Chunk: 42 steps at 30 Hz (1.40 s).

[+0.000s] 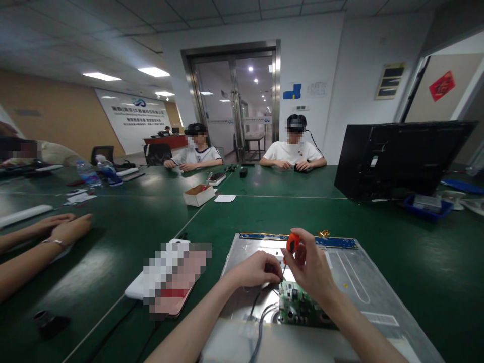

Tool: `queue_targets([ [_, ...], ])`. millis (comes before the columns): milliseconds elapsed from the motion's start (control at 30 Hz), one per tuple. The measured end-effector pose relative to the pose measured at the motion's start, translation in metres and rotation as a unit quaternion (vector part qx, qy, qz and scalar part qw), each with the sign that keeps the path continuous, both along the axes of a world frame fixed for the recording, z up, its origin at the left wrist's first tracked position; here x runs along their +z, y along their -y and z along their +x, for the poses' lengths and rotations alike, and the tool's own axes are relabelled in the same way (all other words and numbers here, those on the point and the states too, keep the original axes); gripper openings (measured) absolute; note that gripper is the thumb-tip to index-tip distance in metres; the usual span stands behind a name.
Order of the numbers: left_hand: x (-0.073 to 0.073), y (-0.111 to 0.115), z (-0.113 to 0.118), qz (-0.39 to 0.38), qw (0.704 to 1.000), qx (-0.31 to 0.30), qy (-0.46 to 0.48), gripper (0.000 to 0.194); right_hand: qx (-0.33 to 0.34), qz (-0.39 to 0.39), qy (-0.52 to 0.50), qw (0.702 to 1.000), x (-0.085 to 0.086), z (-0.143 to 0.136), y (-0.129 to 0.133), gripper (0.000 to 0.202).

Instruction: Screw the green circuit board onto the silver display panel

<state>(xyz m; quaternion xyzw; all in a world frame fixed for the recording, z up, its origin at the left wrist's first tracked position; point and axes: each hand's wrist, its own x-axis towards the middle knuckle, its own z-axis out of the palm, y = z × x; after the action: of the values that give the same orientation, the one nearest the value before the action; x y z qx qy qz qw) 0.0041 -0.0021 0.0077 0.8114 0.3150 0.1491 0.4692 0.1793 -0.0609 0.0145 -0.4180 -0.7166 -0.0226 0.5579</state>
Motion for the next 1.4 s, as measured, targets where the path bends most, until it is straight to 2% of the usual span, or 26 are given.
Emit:
queue_targets([
  [400,-0.0008,-0.0005,-0.0003,0.003,1.000,-0.004,0.000,0.011,0.032,-0.030,0.014,0.999,-0.0008,0.0009,0.0036,0.038],
  [733,-0.0009,-0.0009,0.0002,0.001,1.000,-0.004,-0.004,0.013,0.010,-0.010,-0.021,1.000,-0.0004,-0.0025,0.0008,0.034],
  [1000,-0.0034,-0.0019,-0.0016,0.005,1.000,-0.002,-0.002,0.012,-0.012,0.025,-0.003,1.000,-0.0003,0.0002,-0.0020,0.028],
  [1400,-0.0044,-0.0020,-0.0014,0.000,1.000,-0.004,0.002,0.009,0.010,-0.007,0.004,1.000,0.0041,0.0011,0.0031,0.031],
])
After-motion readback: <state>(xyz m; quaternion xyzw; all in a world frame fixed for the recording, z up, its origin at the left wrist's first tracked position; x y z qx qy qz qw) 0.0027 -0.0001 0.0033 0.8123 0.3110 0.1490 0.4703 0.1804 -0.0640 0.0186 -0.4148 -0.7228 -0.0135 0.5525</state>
